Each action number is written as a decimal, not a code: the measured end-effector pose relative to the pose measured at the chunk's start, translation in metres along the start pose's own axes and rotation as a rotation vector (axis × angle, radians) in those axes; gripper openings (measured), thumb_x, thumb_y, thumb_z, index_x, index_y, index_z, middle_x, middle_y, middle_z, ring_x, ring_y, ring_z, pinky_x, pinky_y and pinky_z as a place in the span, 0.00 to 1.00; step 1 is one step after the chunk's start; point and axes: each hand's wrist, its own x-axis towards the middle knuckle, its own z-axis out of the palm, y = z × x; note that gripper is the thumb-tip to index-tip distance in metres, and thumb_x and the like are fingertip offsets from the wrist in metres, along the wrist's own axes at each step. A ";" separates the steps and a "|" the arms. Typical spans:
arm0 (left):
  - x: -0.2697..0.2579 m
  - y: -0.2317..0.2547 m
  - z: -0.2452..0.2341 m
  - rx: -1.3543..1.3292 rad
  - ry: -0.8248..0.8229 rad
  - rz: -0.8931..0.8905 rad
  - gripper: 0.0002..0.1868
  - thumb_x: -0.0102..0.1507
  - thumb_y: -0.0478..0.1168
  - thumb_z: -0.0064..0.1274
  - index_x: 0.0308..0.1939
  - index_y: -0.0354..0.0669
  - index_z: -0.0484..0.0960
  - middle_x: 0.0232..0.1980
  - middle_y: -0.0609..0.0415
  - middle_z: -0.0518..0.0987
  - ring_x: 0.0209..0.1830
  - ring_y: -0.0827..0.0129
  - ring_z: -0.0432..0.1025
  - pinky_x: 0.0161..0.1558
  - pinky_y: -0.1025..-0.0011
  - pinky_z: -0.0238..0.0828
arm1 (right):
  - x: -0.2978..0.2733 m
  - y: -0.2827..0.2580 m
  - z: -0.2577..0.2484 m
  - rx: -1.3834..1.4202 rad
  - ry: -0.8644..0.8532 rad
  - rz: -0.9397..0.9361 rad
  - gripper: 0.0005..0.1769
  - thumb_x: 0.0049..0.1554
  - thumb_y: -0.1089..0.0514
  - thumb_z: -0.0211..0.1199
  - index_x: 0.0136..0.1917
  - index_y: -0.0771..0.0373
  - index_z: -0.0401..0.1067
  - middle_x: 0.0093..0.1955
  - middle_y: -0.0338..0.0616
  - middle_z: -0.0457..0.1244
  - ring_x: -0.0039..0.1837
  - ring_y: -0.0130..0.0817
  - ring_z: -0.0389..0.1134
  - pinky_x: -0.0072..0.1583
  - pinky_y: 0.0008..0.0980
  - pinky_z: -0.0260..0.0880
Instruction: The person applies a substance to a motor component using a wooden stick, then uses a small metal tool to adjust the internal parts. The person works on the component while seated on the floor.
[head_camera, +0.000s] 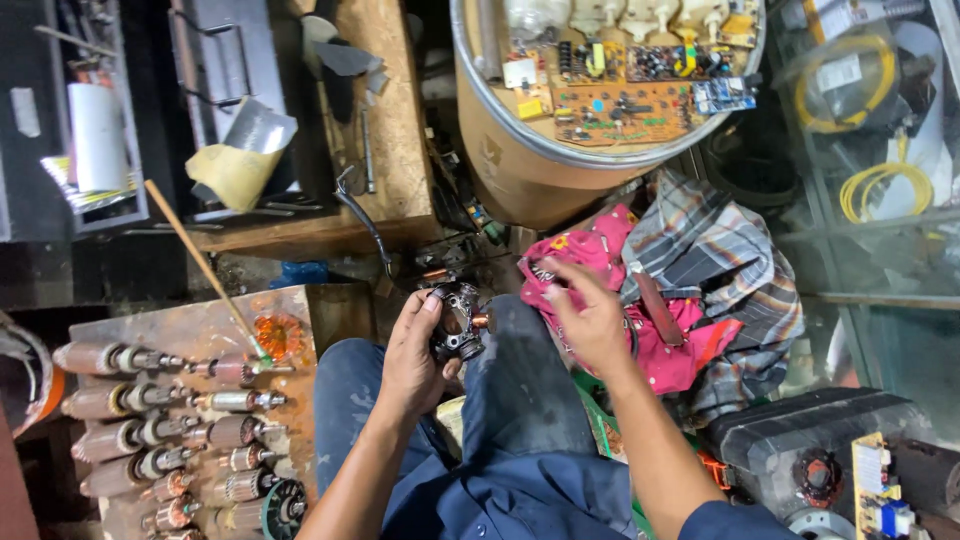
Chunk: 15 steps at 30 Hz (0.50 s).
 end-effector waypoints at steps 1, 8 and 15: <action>-0.004 0.005 -0.002 -0.007 0.003 0.010 0.12 0.70 0.47 0.49 0.49 0.42 0.72 0.29 0.48 0.66 0.18 0.70 0.62 0.09 0.81 0.55 | -0.001 0.009 -0.007 0.000 -0.008 -0.010 0.19 0.60 0.65 0.61 0.64 0.65 0.76 0.57 0.55 0.70 0.62 0.53 0.70 0.64 0.49 0.66; -0.038 0.034 -0.025 -0.058 0.028 0.085 0.12 0.70 0.47 0.49 0.49 0.42 0.73 0.28 0.48 0.67 0.16 0.70 0.61 0.08 0.81 0.54 | -0.013 0.078 -0.016 -0.630 -0.304 0.262 0.09 0.59 0.52 0.60 0.46 0.55 0.79 0.41 0.53 0.69 0.51 0.60 0.71 0.55 0.54 0.70; -0.076 0.057 -0.045 -0.066 0.070 0.147 0.12 0.70 0.47 0.48 0.48 0.43 0.73 0.28 0.48 0.68 0.17 0.72 0.62 0.08 0.83 0.55 | -0.022 0.075 -0.015 -0.614 -0.110 0.337 0.18 0.60 0.41 0.63 0.38 0.55 0.76 0.31 0.51 0.65 0.45 0.62 0.69 0.47 0.56 0.64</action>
